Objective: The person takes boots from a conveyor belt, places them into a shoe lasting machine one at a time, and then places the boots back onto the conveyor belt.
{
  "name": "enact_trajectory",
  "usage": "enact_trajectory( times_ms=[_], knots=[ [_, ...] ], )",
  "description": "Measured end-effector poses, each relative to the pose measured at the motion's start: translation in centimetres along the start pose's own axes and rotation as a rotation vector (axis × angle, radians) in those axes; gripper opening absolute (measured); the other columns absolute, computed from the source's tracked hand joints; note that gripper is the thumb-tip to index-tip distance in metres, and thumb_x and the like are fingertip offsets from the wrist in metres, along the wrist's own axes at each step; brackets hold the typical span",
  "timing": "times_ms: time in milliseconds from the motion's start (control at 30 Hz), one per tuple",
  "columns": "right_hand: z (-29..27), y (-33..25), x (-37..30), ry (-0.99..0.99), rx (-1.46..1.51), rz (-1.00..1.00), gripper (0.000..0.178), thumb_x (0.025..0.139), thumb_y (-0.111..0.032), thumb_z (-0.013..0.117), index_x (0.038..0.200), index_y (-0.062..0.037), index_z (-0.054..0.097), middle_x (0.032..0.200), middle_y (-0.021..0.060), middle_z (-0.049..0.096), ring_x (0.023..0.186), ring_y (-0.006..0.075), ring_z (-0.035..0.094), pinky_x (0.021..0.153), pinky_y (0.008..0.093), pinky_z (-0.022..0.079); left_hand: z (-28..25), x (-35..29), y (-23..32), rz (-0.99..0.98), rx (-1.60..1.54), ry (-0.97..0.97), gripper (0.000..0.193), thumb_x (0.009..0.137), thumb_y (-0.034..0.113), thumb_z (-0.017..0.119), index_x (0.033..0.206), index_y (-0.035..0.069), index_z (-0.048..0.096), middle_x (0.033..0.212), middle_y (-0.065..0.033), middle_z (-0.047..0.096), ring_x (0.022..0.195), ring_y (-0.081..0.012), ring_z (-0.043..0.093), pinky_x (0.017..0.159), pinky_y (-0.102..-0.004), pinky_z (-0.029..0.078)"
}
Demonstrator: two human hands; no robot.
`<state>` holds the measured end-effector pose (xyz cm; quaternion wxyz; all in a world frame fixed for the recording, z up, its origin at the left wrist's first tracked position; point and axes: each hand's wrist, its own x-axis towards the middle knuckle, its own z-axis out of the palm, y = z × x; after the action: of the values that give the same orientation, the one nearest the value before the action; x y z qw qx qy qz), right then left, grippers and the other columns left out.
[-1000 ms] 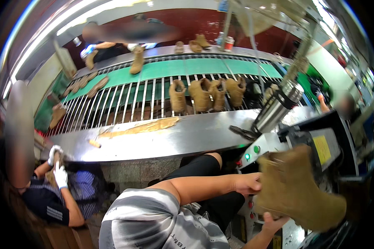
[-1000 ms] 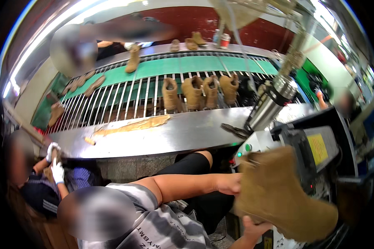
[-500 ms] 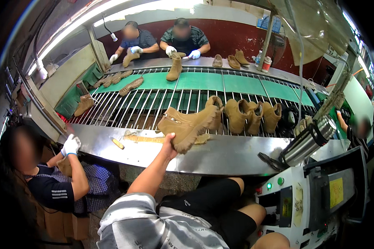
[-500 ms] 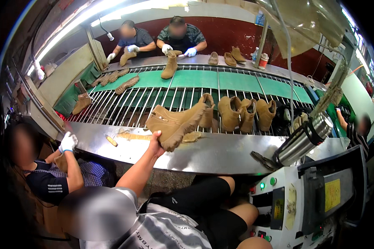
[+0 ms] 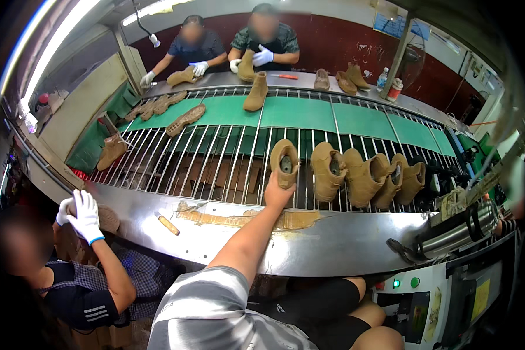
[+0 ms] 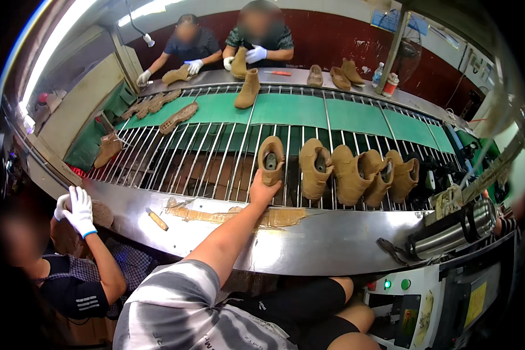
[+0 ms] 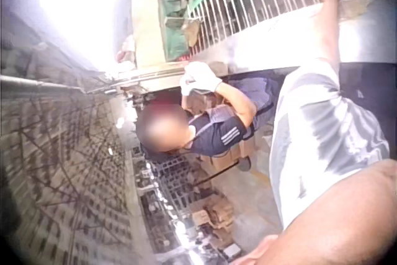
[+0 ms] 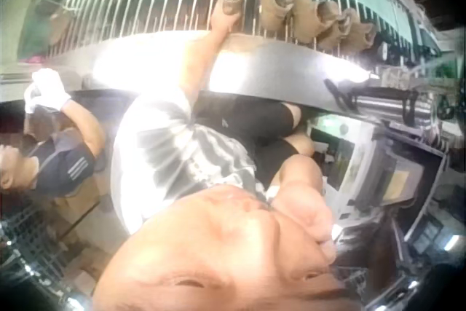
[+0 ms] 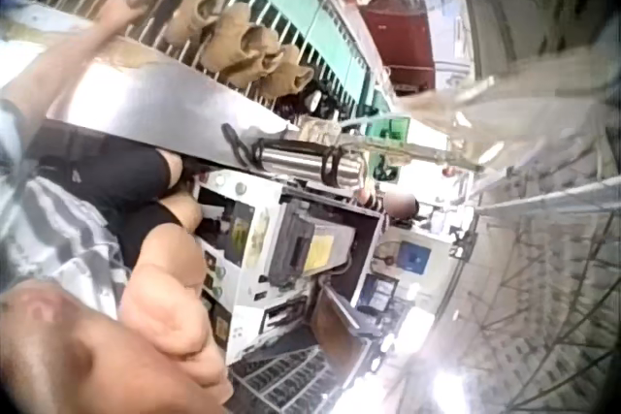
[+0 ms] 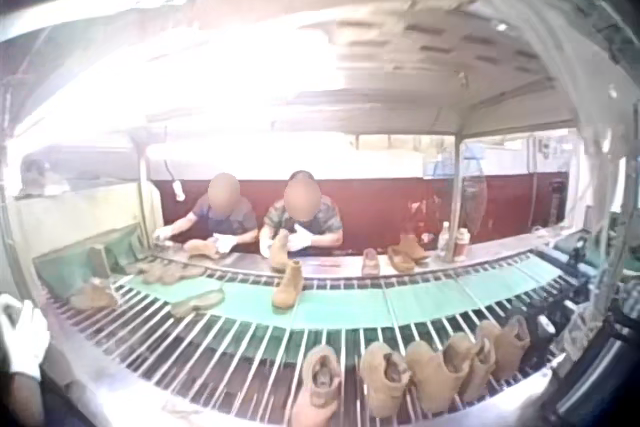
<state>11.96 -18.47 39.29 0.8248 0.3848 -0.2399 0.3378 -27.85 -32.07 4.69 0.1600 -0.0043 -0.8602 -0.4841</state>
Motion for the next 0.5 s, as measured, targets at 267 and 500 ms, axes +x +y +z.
enact_trajectory(
  times_ms=[267,500],
  knots=[
    [6.3,5.6,-6.6,-0.32,0.254,0.457,0.029,0.075,-0.005,0.068,0.101,-0.0079,0.056,0.106,-0.0021,0.05,0.103,0.0115,0.05,0.07,0.0236,0.046,-0.5,-0.3,-0.1,0.12,-0.005,0.006,0.08,0.063,0.033,0.081,0.132,0.006,0.05,0.129,-0.0197,0.054,0.115,-0.0354,0.056,0.094,-0.0414,0.048],
    [8.1,6.3,-8.9,-0.295,0.257,0.495,0.029,0.073,-0.004,0.068,0.1,-0.0085,0.057,0.101,-0.003,0.051,0.099,0.0113,0.052,0.067,0.0227,0.047,-0.5,-0.2,0.6,0.197,0.026,-0.023,0.084,0.062,0.037,0.081,0.134,0.008,0.048,0.128,-0.0147,0.054,0.11,-0.0339,0.058,0.089,-0.0426,0.051]
  ],
)
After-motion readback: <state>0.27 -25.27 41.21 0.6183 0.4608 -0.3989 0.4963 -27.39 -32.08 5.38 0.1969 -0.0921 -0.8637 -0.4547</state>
